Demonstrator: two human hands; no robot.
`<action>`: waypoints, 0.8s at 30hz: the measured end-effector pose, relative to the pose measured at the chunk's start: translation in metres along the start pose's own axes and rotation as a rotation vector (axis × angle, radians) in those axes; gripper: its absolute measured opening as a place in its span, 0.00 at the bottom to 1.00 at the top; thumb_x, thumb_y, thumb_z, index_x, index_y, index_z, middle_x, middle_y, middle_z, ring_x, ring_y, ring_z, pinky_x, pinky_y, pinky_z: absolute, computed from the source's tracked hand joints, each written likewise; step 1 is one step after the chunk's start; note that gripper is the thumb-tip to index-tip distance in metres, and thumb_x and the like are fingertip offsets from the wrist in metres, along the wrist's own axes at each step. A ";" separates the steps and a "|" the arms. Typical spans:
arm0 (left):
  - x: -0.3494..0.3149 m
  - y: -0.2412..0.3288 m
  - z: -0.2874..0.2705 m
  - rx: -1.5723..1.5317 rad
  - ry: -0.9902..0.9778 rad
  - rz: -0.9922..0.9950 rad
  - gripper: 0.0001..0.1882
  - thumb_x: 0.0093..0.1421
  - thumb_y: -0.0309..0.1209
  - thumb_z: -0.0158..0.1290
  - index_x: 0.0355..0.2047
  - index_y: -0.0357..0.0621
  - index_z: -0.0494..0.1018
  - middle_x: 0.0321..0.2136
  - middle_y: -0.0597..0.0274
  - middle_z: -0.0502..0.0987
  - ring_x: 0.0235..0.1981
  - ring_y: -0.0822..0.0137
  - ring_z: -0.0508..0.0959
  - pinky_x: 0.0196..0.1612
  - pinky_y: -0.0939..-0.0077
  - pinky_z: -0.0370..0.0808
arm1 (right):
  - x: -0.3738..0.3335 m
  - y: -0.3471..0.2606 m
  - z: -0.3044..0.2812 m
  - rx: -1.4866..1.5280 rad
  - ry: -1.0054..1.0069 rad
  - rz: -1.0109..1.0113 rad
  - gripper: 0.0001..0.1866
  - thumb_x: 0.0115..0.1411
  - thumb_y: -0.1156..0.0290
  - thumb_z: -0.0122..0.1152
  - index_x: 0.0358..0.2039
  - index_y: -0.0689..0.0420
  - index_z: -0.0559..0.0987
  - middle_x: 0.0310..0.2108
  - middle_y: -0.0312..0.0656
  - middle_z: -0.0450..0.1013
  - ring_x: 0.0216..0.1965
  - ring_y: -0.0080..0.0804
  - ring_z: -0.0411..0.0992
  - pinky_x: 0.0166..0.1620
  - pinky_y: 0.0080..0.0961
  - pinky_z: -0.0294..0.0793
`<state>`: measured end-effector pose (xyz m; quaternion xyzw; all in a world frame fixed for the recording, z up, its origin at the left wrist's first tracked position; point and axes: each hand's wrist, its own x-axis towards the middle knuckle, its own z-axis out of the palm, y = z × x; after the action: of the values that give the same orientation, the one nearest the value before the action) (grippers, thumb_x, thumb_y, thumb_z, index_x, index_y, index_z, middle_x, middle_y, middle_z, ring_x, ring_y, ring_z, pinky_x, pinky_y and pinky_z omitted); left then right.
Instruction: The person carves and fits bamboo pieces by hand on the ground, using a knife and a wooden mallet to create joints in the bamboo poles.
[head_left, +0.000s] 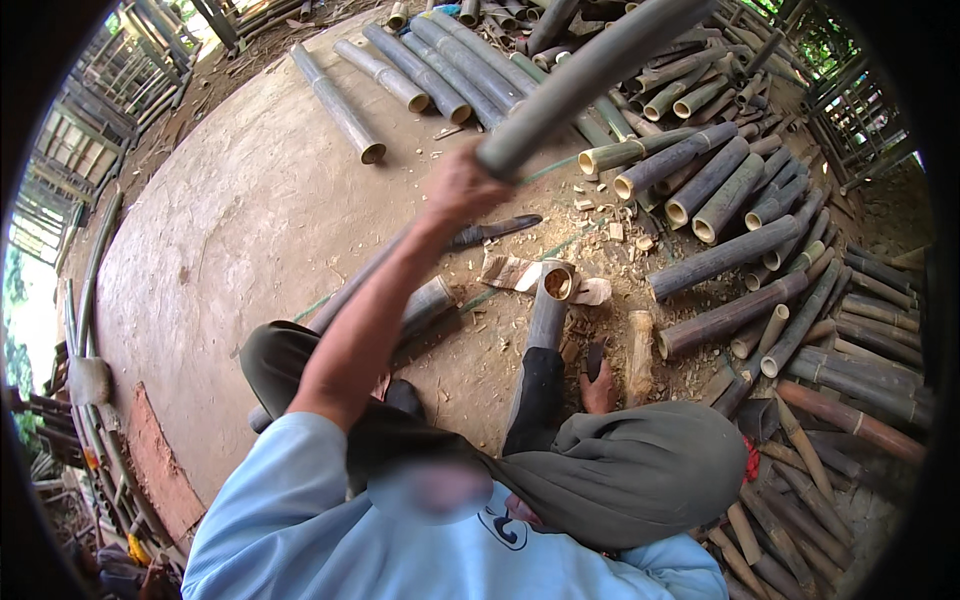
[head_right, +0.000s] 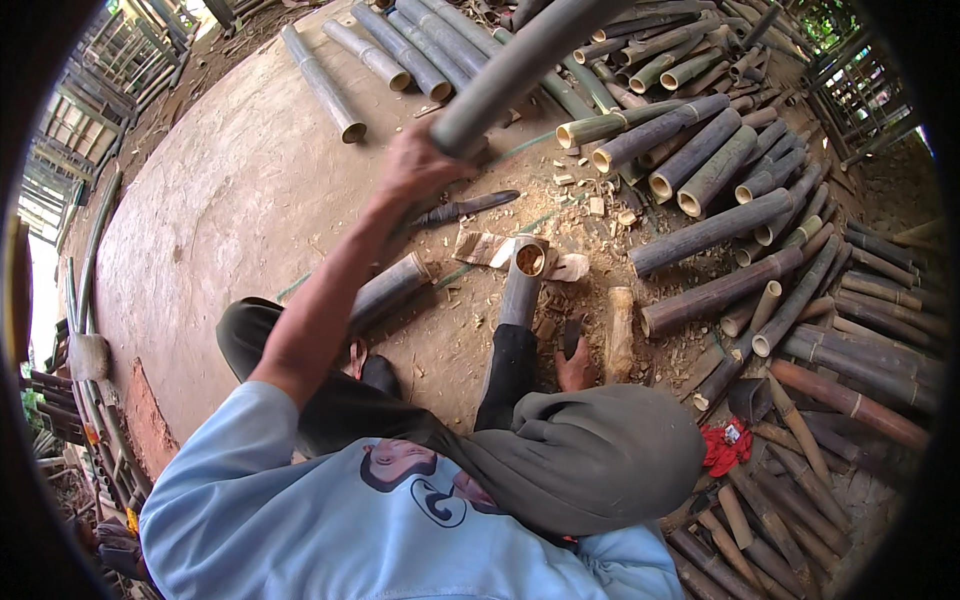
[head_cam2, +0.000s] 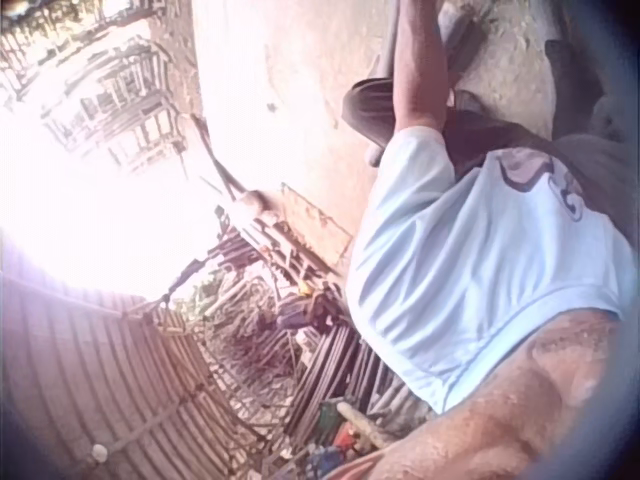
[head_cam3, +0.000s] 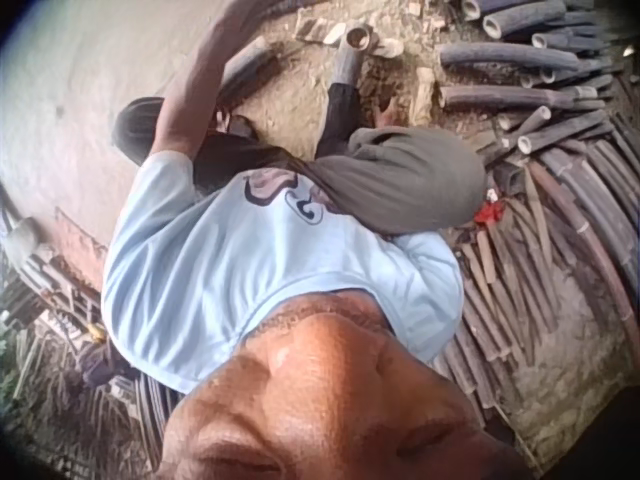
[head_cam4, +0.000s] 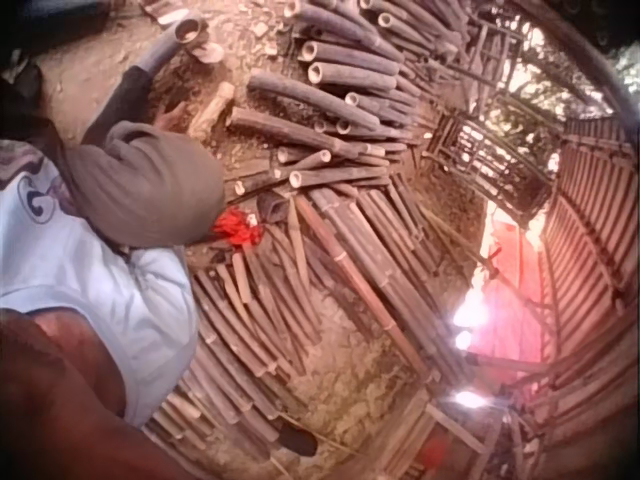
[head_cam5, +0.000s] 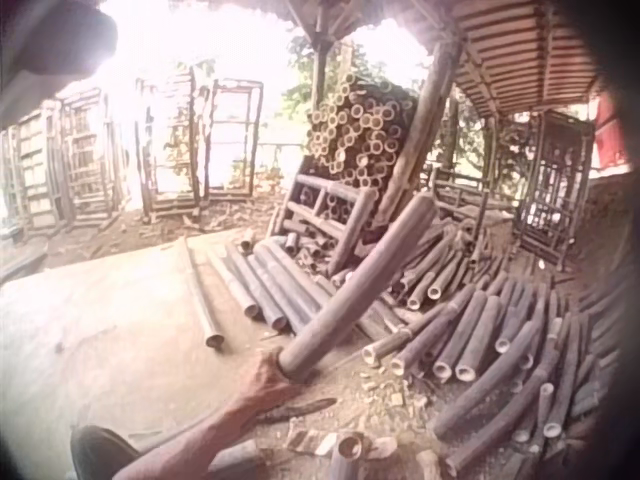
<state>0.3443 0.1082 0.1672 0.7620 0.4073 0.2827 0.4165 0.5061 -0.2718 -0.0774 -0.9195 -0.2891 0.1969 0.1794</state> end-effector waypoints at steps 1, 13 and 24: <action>-0.002 -0.010 -0.026 0.268 0.018 -0.091 0.32 0.40 0.40 0.70 0.47 0.42 0.76 0.36 0.49 0.82 0.37 0.56 0.83 0.41 0.60 0.79 | -0.001 0.001 -0.001 -0.003 0.019 -0.002 0.21 0.58 0.58 0.62 0.46 0.56 0.72 0.37 0.55 0.76 0.40 0.60 0.75 0.42 0.50 0.72; -0.056 -0.239 -0.111 0.840 0.006 -0.383 0.39 0.35 0.48 0.76 0.44 0.42 0.73 0.42 0.51 0.78 0.46 0.49 0.78 0.47 0.55 0.75 | -0.001 0.003 0.009 -0.028 0.082 -0.070 0.19 0.52 0.65 0.66 0.42 0.56 0.70 0.33 0.55 0.76 0.37 0.60 0.76 0.38 0.50 0.73; -0.058 -0.244 -0.061 0.769 -0.021 -0.238 0.39 0.46 0.47 0.68 0.56 0.45 0.68 0.52 0.48 0.71 0.54 0.46 0.72 0.53 0.50 0.71 | -0.001 0.002 0.004 -0.041 0.031 -0.032 0.20 0.54 0.66 0.65 0.44 0.58 0.69 0.34 0.56 0.75 0.39 0.62 0.74 0.40 0.51 0.73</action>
<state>0.1740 0.1613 -0.0191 0.8126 0.5647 0.0518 0.1348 0.5046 -0.2728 -0.0812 -0.9211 -0.3050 0.1738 0.1682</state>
